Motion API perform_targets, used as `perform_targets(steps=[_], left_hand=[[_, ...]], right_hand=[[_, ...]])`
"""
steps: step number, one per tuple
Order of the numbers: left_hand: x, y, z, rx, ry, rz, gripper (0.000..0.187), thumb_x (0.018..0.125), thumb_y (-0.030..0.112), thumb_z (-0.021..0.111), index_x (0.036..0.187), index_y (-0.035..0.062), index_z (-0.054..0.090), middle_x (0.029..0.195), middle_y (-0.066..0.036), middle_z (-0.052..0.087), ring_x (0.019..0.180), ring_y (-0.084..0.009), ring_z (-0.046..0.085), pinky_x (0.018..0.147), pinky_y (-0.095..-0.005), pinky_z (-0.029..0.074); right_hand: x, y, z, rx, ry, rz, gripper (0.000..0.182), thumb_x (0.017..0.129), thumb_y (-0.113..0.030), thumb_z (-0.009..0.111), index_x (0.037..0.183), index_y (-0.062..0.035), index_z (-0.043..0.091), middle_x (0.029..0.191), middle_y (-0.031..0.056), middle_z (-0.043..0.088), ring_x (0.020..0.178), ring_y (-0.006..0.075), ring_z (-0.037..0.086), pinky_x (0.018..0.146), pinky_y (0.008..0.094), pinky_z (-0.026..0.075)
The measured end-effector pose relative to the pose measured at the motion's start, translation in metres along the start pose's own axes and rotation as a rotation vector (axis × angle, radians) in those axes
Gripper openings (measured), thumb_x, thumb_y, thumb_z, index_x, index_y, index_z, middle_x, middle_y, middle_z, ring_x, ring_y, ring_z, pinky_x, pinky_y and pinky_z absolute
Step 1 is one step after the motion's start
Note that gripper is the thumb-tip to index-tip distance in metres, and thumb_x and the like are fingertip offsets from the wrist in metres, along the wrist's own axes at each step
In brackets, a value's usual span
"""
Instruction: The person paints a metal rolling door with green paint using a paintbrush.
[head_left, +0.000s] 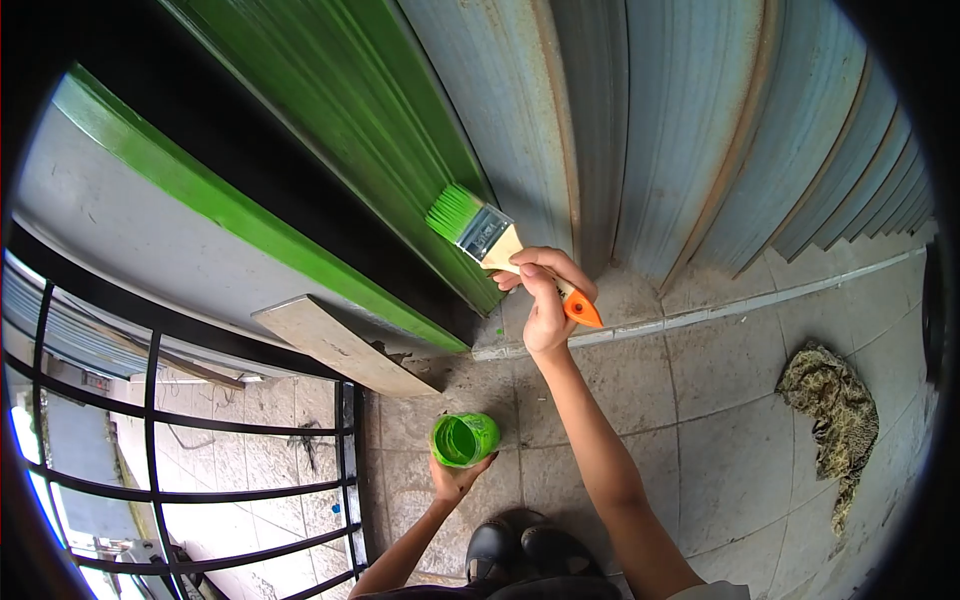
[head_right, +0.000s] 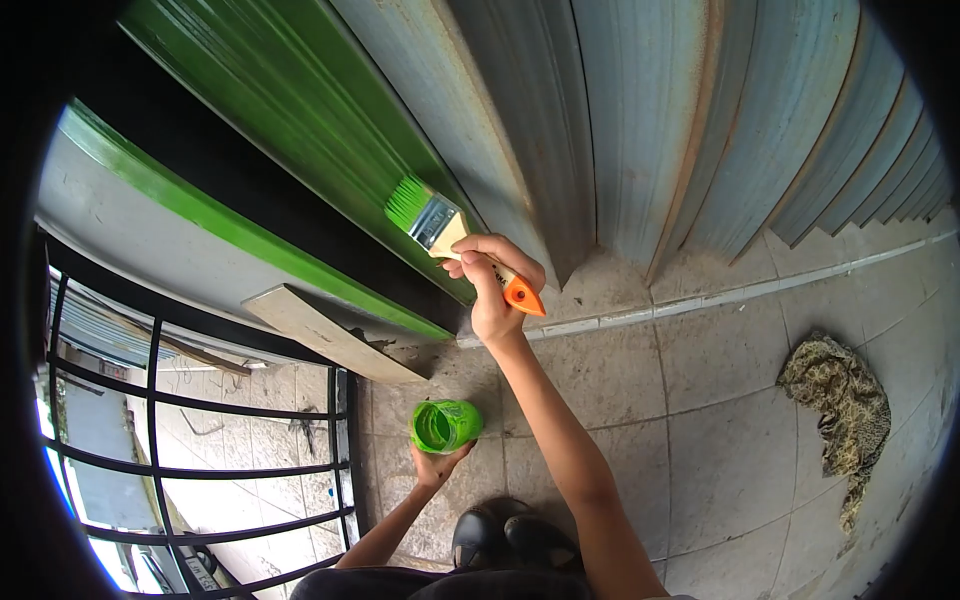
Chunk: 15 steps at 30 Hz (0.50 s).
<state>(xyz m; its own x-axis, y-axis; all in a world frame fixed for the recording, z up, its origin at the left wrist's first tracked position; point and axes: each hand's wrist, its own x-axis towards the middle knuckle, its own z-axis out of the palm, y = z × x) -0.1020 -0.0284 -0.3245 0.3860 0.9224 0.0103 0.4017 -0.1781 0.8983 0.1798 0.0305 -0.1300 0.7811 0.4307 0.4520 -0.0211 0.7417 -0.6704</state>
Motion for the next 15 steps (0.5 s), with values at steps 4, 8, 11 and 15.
perform_targets(steps=[4, 8, 11, 15], left_hand=[[0.003, 0.006, 0.004, -0.028, 0.030, 0.035, 0.065, 0.060, 0.030, 0.089, 0.108, 0.0009, 0.056, 0.100, -0.011, 0.064, 0.089, -0.0217, 0.062, 0.081, -0.0347, 0.050], [0.000, 0.002, 0.002, -0.015, 0.016, 0.018, 0.052, 0.065, 0.007, 0.085, 0.108, -0.0016, 0.057, 0.101, -0.008, 0.066, 0.090, -0.0167, 0.064, 0.081, -0.0307, 0.052], [0.002, 0.009, 0.001, 0.087, 0.035, 0.083, 0.051, 0.065, 0.007, 0.084, 0.107, -0.0017, 0.057, 0.101, -0.008, 0.066, 0.090, -0.0167, 0.064, 0.080, -0.0306, 0.052], [0.001, 0.007, 0.003, -0.019, 0.018, 0.023, 0.056, 0.063, 0.015, 0.086, 0.108, -0.0006, 0.057, 0.102, -0.009, 0.065, 0.090, -0.0177, 0.064, 0.081, -0.0318, 0.052]], right_hand=[[-0.047, 0.068, -0.052, -0.012, 0.069, 0.110, 0.013, 0.084, -0.001, 0.053, 0.083, 0.0065, 0.063, 0.073, 0.0124, 0.065, 0.059, 0.0174, 0.065, 0.054, 0.0247, 0.051], [-0.086, 0.089, -0.085, -0.225, 0.184, 0.249, 0.014, 0.085, -0.002, 0.051, 0.085, 0.0066, 0.061, 0.073, 0.0126, 0.065, 0.058, 0.0191, 0.065, 0.053, 0.0266, 0.052], [-0.096, 0.098, -0.094, -0.246, 0.248, 0.292, 0.012, 0.087, -0.001, 0.052, 0.086, 0.0047, 0.063, 0.073, 0.0106, 0.065, 0.059, 0.0170, 0.065, 0.053, 0.0250, 0.051], [-0.083, 0.107, -0.084, -0.199, 0.242, 0.327, 0.011, 0.085, 0.000, 0.055, 0.084, 0.0051, 0.064, 0.074, 0.0100, 0.066, 0.058, 0.0143, 0.064, 0.053, 0.0237, 0.051]])
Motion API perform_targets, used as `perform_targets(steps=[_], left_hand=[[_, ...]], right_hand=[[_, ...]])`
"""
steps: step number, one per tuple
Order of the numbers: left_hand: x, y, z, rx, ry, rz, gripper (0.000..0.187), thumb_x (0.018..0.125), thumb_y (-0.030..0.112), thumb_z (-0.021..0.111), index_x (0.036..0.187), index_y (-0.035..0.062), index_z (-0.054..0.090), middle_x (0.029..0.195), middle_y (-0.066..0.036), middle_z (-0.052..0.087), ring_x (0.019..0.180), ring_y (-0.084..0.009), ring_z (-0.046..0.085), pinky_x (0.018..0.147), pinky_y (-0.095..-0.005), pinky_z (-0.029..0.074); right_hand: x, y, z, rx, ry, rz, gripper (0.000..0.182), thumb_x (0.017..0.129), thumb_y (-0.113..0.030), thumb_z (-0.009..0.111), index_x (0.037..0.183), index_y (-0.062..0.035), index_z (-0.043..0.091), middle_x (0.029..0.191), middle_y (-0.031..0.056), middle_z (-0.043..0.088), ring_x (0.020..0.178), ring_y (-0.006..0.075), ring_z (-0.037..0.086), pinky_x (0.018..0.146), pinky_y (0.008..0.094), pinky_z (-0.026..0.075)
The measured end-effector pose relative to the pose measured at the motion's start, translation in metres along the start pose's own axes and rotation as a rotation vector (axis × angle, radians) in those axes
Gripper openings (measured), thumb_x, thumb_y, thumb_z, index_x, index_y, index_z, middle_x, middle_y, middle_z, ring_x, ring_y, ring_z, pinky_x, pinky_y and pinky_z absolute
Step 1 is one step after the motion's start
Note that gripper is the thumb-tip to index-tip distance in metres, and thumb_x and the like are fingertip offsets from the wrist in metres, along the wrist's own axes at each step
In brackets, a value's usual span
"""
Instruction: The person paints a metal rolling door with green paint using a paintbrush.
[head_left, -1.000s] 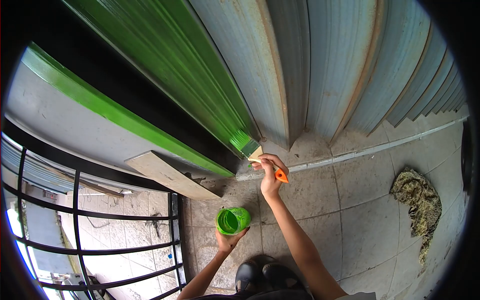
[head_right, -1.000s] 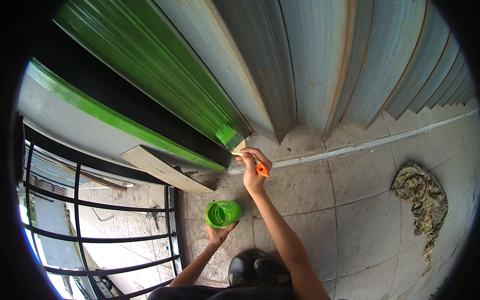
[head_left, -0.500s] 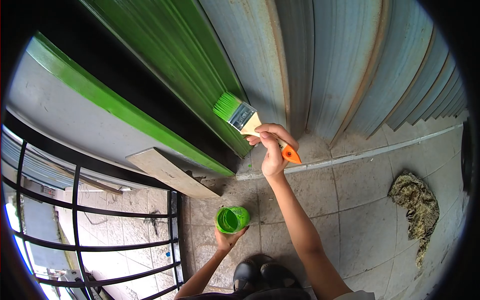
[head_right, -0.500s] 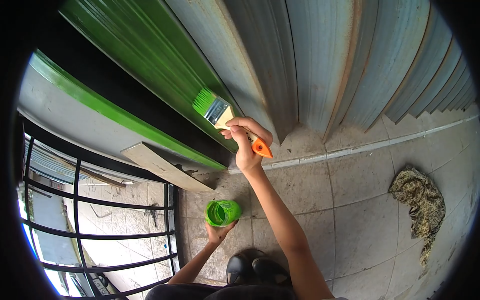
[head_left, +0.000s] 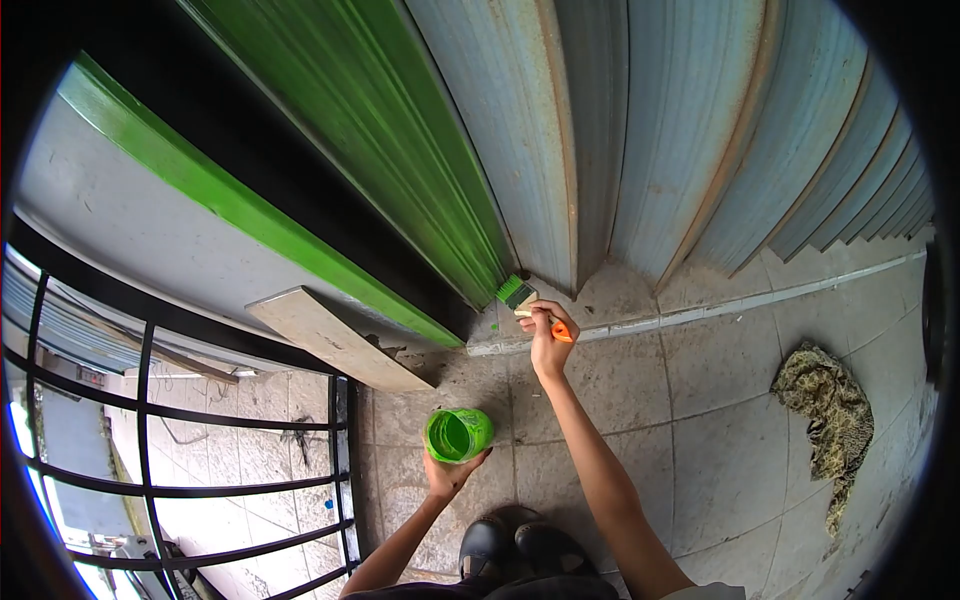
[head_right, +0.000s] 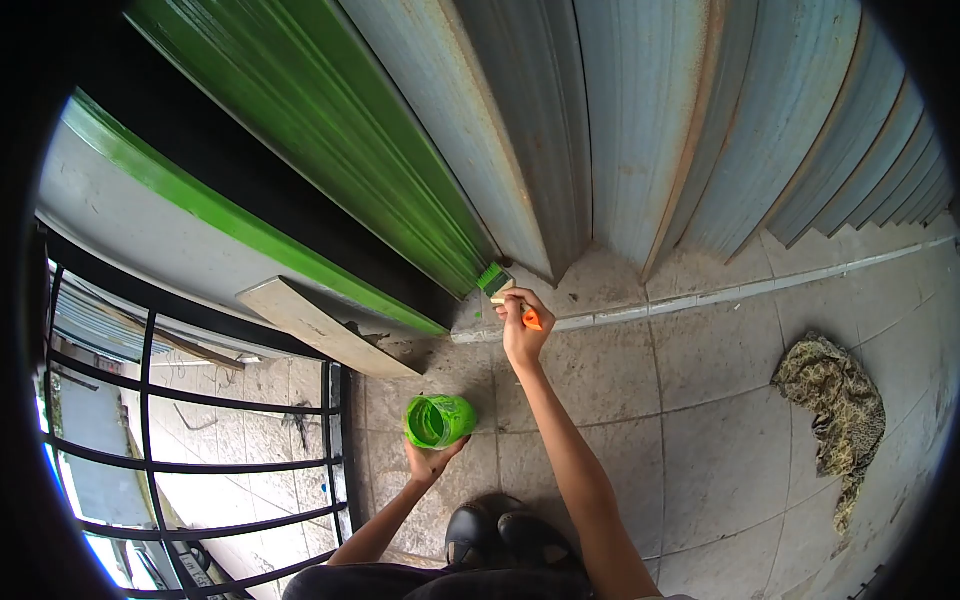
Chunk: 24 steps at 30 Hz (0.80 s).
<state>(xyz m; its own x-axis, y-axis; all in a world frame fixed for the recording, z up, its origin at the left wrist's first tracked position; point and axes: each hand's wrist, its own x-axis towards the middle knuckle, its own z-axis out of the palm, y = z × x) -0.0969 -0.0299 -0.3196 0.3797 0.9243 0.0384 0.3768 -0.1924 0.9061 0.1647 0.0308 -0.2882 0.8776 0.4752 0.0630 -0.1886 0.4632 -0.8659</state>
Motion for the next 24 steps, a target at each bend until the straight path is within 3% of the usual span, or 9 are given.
perform_targets(steps=[2, 4, 8, 11, 14, 17, 20, 24], left_hand=[[0.001, -0.004, -0.001, 0.026, 0.012, -0.019, 0.069, 0.058, 0.030, 0.090, 0.111, 0.0013, 0.055, 0.103, -0.010, 0.064, 0.092, -0.0206, 0.063, 0.082, -0.0343, 0.050], [0.000, -0.012, -0.001, 0.003, -0.003, -0.049, 0.069, 0.058, 0.030, 0.090, 0.110, 0.0012, 0.055, 0.102, -0.010, 0.064, 0.092, -0.0204, 0.063, 0.083, -0.0340, 0.050], [0.001, 0.002, 0.001, 0.007, 0.038, -0.011, 0.067, 0.059, 0.030, 0.089, 0.110, 0.0013, 0.056, 0.102, -0.010, 0.064, 0.092, -0.0209, 0.063, 0.083, -0.0340, 0.050], [0.002, 0.011, 0.000, 0.018, 0.025, -0.002, 0.067, 0.059, 0.032, 0.089, 0.109, 0.0017, 0.056, 0.101, -0.011, 0.064, 0.091, -0.0222, 0.063, 0.082, -0.0351, 0.050], [0.001, -0.002, -0.004, 0.101, -0.025, -0.023, 0.067, 0.059, 0.032, 0.089, 0.109, 0.0016, 0.056, 0.101, -0.011, 0.064, 0.090, -0.0229, 0.063, 0.081, -0.0354, 0.050], [0.002, 0.011, -0.002, 0.055, -0.022, 0.016, 0.063, 0.063, 0.014, 0.087, 0.114, -0.0010, 0.054, 0.103, -0.008, 0.064, 0.092, -0.0150, 0.062, 0.082, -0.0303, 0.051], [0.003, 0.017, -0.003, 0.093, 0.006, 0.059, 0.063, 0.063, 0.016, 0.087, 0.114, -0.0008, 0.054, 0.103, -0.008, 0.064, 0.092, -0.0154, 0.062, 0.083, -0.0304, 0.051], [0.002, 0.015, -0.003, 0.126, 0.002, 0.056, 0.063, 0.064, 0.017, 0.087, 0.115, -0.0004, 0.054, 0.102, -0.008, 0.065, 0.092, -0.0156, 0.062, 0.083, -0.0308, 0.051]], right_hand=[[0.001, -0.008, 0.005, 0.102, -0.044, -0.051, 0.011, 0.085, 0.000, 0.055, 0.084, 0.0053, 0.064, 0.074, 0.0097, 0.066, 0.057, 0.0134, 0.062, 0.054, 0.0234, 0.050], [-0.001, -0.022, 0.007, 0.173, -0.055, -0.076, 0.011, 0.085, -0.001, 0.055, 0.084, 0.0056, 0.063, 0.074, 0.0096, 0.066, 0.057, 0.0128, 0.062, 0.055, 0.0234, 0.051], [-0.001, 0.005, -0.006, -0.048, 0.032, -0.007, 0.010, 0.085, 0.000, 0.055, 0.085, 0.0061, 0.063, 0.076, 0.0108, 0.066, 0.061, 0.0149, 0.065, 0.055, 0.0248, 0.053], [-0.008, -0.004, 0.005, 0.100, -0.058, 0.028, 0.010, 0.085, 0.001, 0.054, 0.084, 0.0060, 0.063, 0.074, 0.0102, 0.066, 0.060, 0.0142, 0.064, 0.054, 0.0244, 0.051], [-0.016, -0.010, -0.002, 0.118, -0.045, -0.022, 0.010, 0.086, 0.000, 0.055, 0.084, 0.0058, 0.063, 0.074, 0.0101, 0.066, 0.059, 0.0144, 0.064, 0.054, 0.0244, 0.051], [-0.018, 0.003, -0.006, 0.033, -0.003, -0.011, 0.010, 0.087, -0.001, 0.056, 0.086, 0.0055, 0.064, 0.075, 0.0103, 0.066, 0.059, 0.0143, 0.064, 0.054, 0.0244, 0.051], [-0.027, 0.002, 0.003, 0.075, -0.055, 0.104, 0.011, 0.087, -0.002, 0.056, 0.088, 0.0048, 0.065, 0.075, 0.0094, 0.066, 0.061, 0.0135, 0.064, 0.056, 0.0236, 0.052], [-0.037, -0.003, -0.004, 0.080, -0.072, -0.007, 0.011, 0.087, -0.001, 0.055, 0.088, 0.0045, 0.064, 0.076, 0.0084, 0.066, 0.062, 0.0131, 0.065, 0.057, 0.0232, 0.052]])
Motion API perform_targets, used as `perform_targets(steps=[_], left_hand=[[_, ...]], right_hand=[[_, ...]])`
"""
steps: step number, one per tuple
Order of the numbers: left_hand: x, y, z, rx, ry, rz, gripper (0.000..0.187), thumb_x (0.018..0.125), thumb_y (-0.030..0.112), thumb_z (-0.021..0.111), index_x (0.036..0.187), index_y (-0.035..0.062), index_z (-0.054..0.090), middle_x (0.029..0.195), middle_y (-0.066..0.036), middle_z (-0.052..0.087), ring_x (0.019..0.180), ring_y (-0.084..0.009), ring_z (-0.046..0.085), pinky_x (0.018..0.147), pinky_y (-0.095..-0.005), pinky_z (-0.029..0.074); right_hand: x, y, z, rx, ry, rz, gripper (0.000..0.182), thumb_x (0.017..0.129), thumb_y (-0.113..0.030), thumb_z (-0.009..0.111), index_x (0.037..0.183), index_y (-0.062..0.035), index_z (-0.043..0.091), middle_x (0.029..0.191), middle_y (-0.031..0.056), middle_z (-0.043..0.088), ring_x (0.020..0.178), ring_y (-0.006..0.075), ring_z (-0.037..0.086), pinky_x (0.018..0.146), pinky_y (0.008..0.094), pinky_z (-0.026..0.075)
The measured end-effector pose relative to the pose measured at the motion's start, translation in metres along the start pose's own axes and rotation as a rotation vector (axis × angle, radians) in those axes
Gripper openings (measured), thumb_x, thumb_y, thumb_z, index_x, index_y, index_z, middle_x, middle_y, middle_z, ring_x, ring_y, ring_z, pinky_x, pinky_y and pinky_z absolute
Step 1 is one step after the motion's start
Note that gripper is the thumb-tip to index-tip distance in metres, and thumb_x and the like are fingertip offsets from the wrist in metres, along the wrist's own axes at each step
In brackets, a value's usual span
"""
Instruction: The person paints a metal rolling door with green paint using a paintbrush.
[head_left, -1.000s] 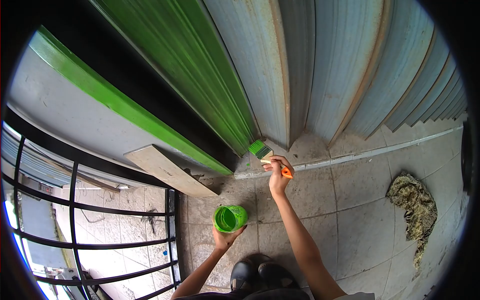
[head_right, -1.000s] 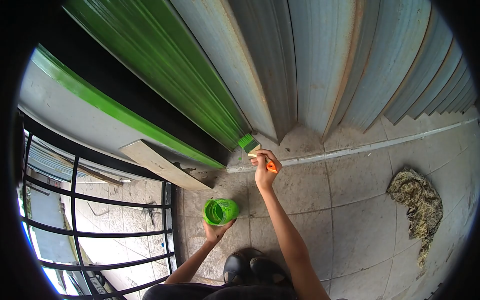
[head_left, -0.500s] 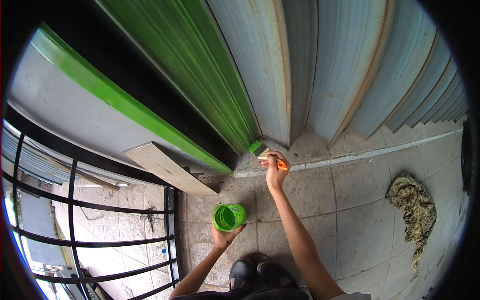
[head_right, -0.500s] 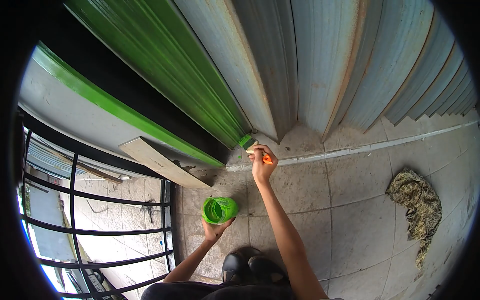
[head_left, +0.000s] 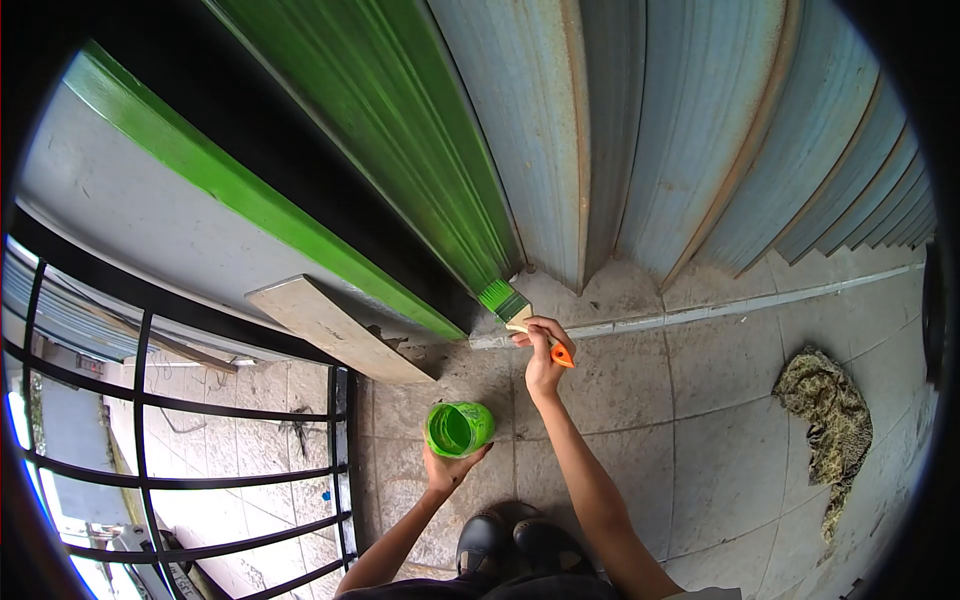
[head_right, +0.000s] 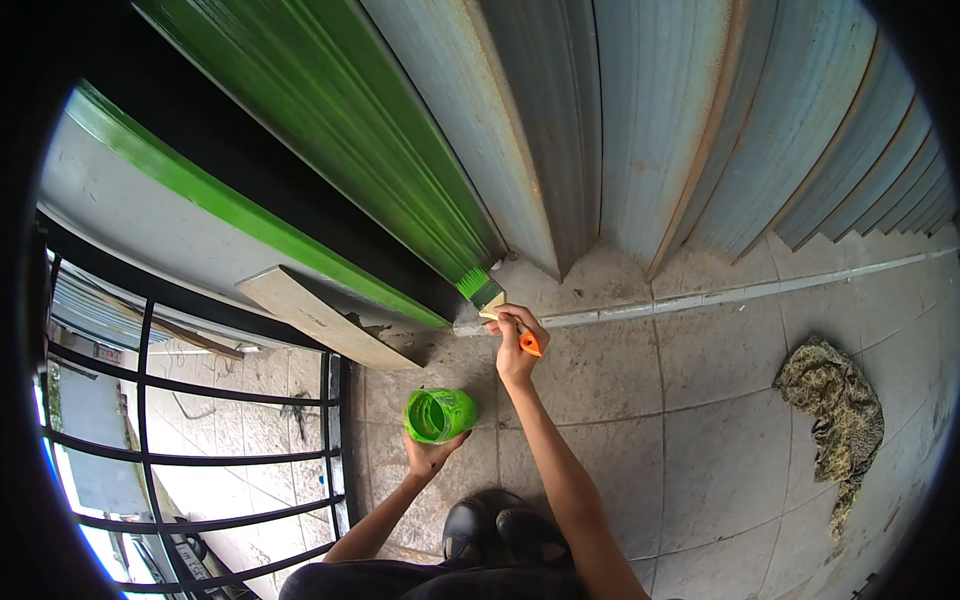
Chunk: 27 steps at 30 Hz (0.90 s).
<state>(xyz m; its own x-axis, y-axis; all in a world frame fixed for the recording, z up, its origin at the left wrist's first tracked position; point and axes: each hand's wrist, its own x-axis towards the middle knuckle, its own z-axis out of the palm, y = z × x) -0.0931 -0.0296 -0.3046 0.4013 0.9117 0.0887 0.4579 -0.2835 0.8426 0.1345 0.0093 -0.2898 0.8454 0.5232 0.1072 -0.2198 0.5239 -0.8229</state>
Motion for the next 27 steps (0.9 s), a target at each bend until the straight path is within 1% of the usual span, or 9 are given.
perform_targets(steps=[3, 7, 8, 11, 12, 15, 19, 22, 27], left_hand=[[0.000, -0.002, 0.000, 0.042, 0.005, 0.011, 0.063, 0.063, 0.017, 0.088, 0.114, -0.0005, 0.054, 0.102, -0.008, 0.065, 0.092, -0.0155, 0.062, 0.083, -0.0310, 0.051], [-0.001, -0.009, 0.002, -0.023, 0.025, -0.002, 0.063, 0.062, 0.019, 0.088, 0.112, -0.0005, 0.055, 0.102, -0.007, 0.065, 0.091, -0.0155, 0.062, 0.082, -0.0313, 0.051], [-0.001, -0.011, 0.003, -0.049, 0.028, -0.003, 0.063, 0.062, 0.019, 0.088, 0.112, -0.0006, 0.055, 0.102, -0.007, 0.065, 0.090, -0.0156, 0.062, 0.082, -0.0314, 0.051], [-0.001, -0.008, 0.002, -0.021, 0.019, 0.003, 0.067, 0.062, 0.018, 0.088, 0.115, -0.0007, 0.053, 0.103, -0.008, 0.064, 0.092, -0.0157, 0.062, 0.083, -0.0317, 0.051], [-0.001, -0.005, 0.002, -0.018, 0.022, 0.005, 0.068, 0.062, 0.018, 0.088, 0.116, -0.0007, 0.052, 0.104, -0.008, 0.064, 0.092, -0.0158, 0.062, 0.084, -0.0317, 0.051], [0.000, 0.000, 0.001, -0.023, 0.030, 0.008, 0.070, 0.062, 0.018, 0.088, 0.119, -0.0007, 0.050, 0.106, -0.008, 0.063, 0.094, -0.0161, 0.061, 0.085, -0.0316, 0.050], [-0.001, -0.004, 0.001, -0.033, 0.014, 0.003, 0.072, 0.062, 0.018, 0.088, 0.121, -0.0006, 0.049, 0.107, -0.009, 0.062, 0.096, -0.0166, 0.061, 0.086, -0.0316, 0.050], [-0.001, -0.003, 0.001, -0.017, 0.003, 0.002, 0.074, 0.062, 0.017, 0.088, 0.122, -0.0007, 0.048, 0.108, -0.009, 0.062, 0.096, -0.0168, 0.061, 0.086, -0.0319, 0.049], [-0.001, 0.007, -0.001, 0.015, -0.003, 0.004, 0.075, 0.062, 0.018, 0.088, 0.123, -0.0008, 0.048, 0.109, -0.009, 0.062, 0.097, -0.0168, 0.061, 0.087, -0.0322, 0.049]], right_hand=[[0.001, 0.014, 0.002, -0.107, 0.054, 0.054, 0.011, 0.085, -0.001, 0.054, 0.088, 0.0060, 0.062, 0.077, 0.0115, 0.065, 0.060, 0.0180, 0.065, 0.056, 0.0250, 0.052], [0.000, -0.001, 0.005, 0.036, -0.020, 0.070, 0.012, 0.087, -0.003, 0.054, 0.088, 0.0045, 0.063, 0.078, 0.0106, 0.066, 0.060, 0.0170, 0.065, 0.055, 0.0250, 0.052], [-0.001, 0.001, 0.000, 0.045, -0.011, 0.048, 0.011, 0.087, -0.001, 0.055, 0.090, 0.0037, 0.065, 0.079, 0.0097, 0.066, 0.061, 0.0141, 0.064, 0.056, 0.0237, 0.051], [0.003, 0.016, -0.005, -0.057, 0.106, 0.055, 0.011, 0.087, -0.001, 0.055, 0.089, 0.0042, 0.065, 0.079, 0.0101, 0.066, 0.061, 0.0150, 0.065, 0.057, 0.0251, 0.053], [0.006, 0.013, -0.002, -0.070, 0.119, 0.129, 0.010, 0.087, -0.001, 0.055, 0.089, 0.0044, 0.064, 0.078, 0.0103, 0.066, 0.060, 0.0151, 0.064, 0.056, 0.0255, 0.053], [0.003, 0.003, 0.008, 0.032, 0.010, 0.106, 0.010, 0.086, 0.000, 0.056, 0.088, 0.0042, 0.064, 0.077, 0.0106, 0.066, 0.060, 0.0149, 0.064, 0.055, 0.0251, 0.052], [0.001, 0.009, 0.004, -0.004, 0.102, 0.034, 0.012, 0.088, -0.001, 0.054, 0.089, 0.0055, 0.063, 0.077, 0.0115, 0.066, 0.061, 0.0159, 0.065, 0.057, 0.0261, 0.054], [-0.003, 0.012, 0.010, 0.017, 0.113, 0.129, 0.012, 0.088, -0.001, 0.053, 0.089, 0.0055, 0.063, 0.076, 0.0115, 0.066, 0.061, 0.0161, 0.065, 0.057, 0.0258, 0.053], [-0.013, 0.006, 0.004, 0.000, 0.135, -0.005, 0.010, 0.086, -0.001, 0.055, 0.088, 0.0042, 0.064, 0.076, 0.0108, 0.066, 0.061, 0.0150, 0.064, 0.057, 0.0251, 0.052]])
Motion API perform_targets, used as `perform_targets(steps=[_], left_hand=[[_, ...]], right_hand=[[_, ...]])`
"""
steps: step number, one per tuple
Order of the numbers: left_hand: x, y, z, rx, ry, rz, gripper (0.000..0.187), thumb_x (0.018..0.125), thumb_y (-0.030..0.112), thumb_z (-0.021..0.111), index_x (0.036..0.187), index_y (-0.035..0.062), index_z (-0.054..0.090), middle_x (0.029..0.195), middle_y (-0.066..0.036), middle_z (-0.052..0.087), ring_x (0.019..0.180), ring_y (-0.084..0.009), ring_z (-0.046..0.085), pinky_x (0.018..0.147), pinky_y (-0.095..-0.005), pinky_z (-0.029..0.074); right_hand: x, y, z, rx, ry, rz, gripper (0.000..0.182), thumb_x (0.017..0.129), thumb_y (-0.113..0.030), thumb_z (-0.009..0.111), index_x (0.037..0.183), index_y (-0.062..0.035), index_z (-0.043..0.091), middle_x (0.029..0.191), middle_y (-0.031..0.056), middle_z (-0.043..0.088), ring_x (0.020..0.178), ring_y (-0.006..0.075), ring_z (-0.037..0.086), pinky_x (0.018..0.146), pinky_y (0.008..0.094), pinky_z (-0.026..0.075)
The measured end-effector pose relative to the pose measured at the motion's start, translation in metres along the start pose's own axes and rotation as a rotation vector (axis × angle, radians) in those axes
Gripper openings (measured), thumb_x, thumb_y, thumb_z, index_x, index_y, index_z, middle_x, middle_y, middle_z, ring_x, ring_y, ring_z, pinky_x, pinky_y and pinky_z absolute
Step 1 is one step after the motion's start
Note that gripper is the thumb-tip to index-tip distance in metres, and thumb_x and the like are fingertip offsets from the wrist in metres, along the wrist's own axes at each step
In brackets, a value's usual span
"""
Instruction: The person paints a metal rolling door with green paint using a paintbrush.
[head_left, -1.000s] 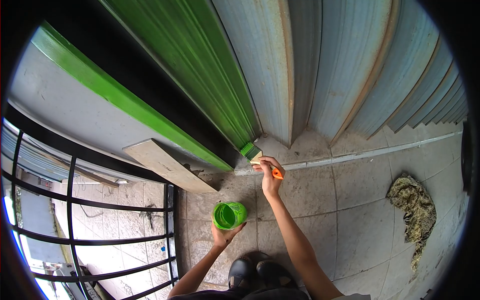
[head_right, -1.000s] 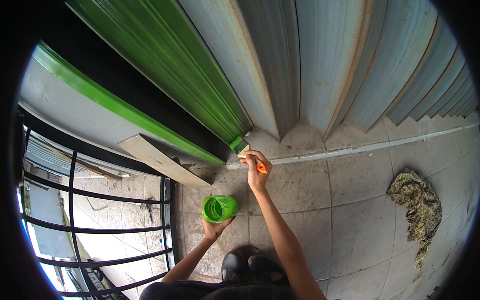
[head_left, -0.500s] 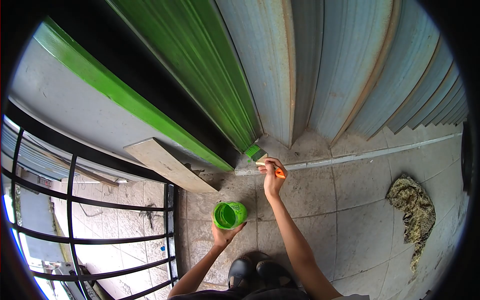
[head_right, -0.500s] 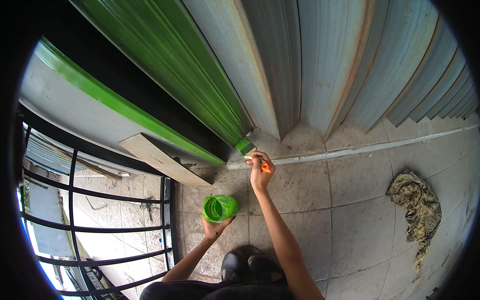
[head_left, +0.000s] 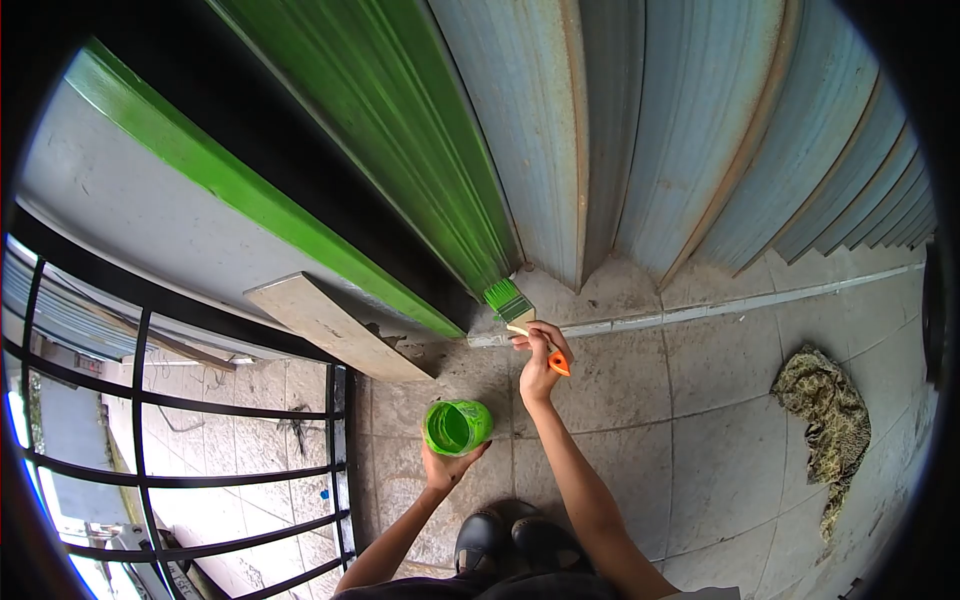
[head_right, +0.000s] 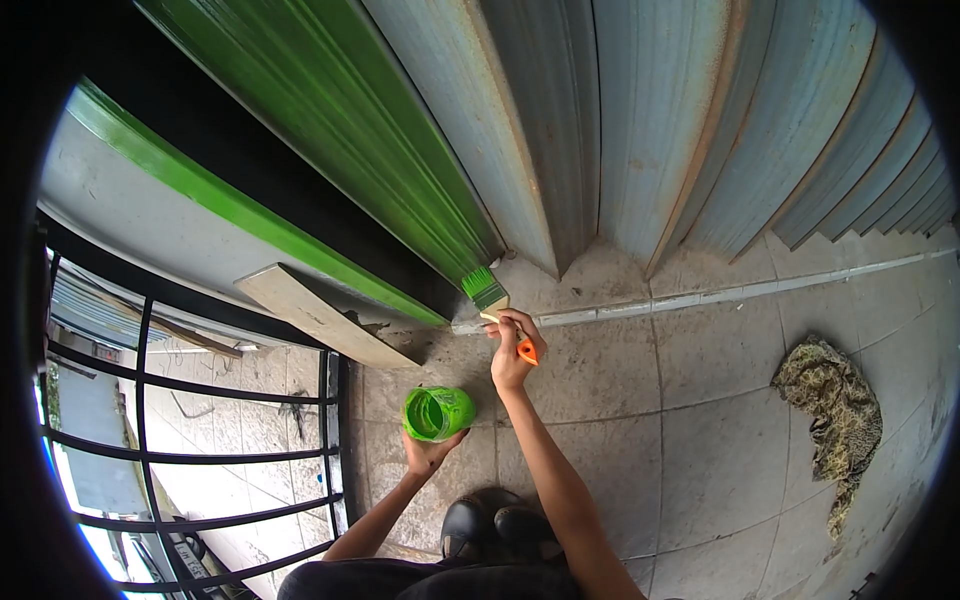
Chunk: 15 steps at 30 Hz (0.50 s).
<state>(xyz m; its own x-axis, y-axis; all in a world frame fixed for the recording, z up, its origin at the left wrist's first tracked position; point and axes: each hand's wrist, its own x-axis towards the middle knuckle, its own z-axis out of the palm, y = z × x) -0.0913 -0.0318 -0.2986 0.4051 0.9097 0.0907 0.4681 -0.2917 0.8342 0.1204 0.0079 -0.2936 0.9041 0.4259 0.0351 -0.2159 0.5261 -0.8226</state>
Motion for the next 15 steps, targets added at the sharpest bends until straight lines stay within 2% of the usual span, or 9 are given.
perform_targets(steps=[3, 6, 8, 11, 15], left_hand=[[0.002, 0.000, -0.001, 0.017, -0.019, 0.000, 0.076, 0.062, 0.020, 0.088, 0.123, -0.0006, 0.048, 0.109, -0.009, 0.062, 0.098, -0.0169, 0.061, 0.087, -0.0322, 0.049], [0.000, -0.006, 0.000, 0.001, -0.024, -0.026, 0.077, 0.062, 0.021, 0.088, 0.123, -0.0004, 0.048, 0.109, -0.010, 0.062, 0.097, -0.0170, 0.061, 0.088, -0.0323, 0.049], [-0.001, -0.006, 0.002, -0.032, 0.013, -0.020, 0.076, 0.062, 0.021, 0.088, 0.123, -0.0003, 0.048, 0.108, -0.009, 0.062, 0.096, -0.0172, 0.061, 0.087, -0.0324, 0.049], [0.003, 0.000, 0.002, -0.017, 0.030, -0.025, 0.070, 0.059, 0.032, 0.089, 0.111, 0.0012, 0.054, 0.103, -0.012, 0.063, 0.093, -0.0239, 0.062, 0.084, -0.0355, 0.049], [0.002, 0.002, 0.003, -0.077, 0.058, -0.025, 0.069, 0.060, 0.032, 0.088, 0.111, 0.0014, 0.054, 0.102, -0.011, 0.063, 0.092, -0.0241, 0.062, 0.083, -0.0355, 0.050]], right_hand=[[0.006, 0.007, -0.003, -0.081, 0.027, 0.073, 0.010, 0.086, 0.000, 0.055, 0.088, 0.0032, 0.064, 0.076, 0.0092, 0.066, 0.061, 0.0136, 0.064, 0.057, 0.0239, 0.051], [0.009, 0.006, 0.003, 0.000, -0.115, 0.153, 0.010, 0.086, -0.001, 0.055, 0.088, 0.0031, 0.064, 0.075, 0.0092, 0.066, 0.061, 0.0134, 0.064, 0.055, 0.0238, 0.050], [0.007, 0.001, 0.003, 0.022, -0.121, 0.116, 0.010, 0.087, -0.002, 0.056, 0.089, 0.0032, 0.064, 0.074, 0.0092, 0.066, 0.062, 0.0133, 0.064, 0.055, 0.0238, 0.050], [0.010, 0.008, -0.006, -0.021, -0.078, 0.087, 0.011, 0.088, -0.003, 0.055, 0.090, 0.0041, 0.064, 0.074, 0.0086, 0.065, 0.061, 0.0141, 0.064, 0.057, 0.0239, 0.052], [0.012, 0.004, 0.001, 0.021, -0.173, 0.179, 0.011, 0.086, 0.000, 0.053, 0.089, 0.0041, 0.063, 0.076, 0.0094, 0.065, 0.061, 0.0148, 0.064, 0.056, 0.0239, 0.052]])
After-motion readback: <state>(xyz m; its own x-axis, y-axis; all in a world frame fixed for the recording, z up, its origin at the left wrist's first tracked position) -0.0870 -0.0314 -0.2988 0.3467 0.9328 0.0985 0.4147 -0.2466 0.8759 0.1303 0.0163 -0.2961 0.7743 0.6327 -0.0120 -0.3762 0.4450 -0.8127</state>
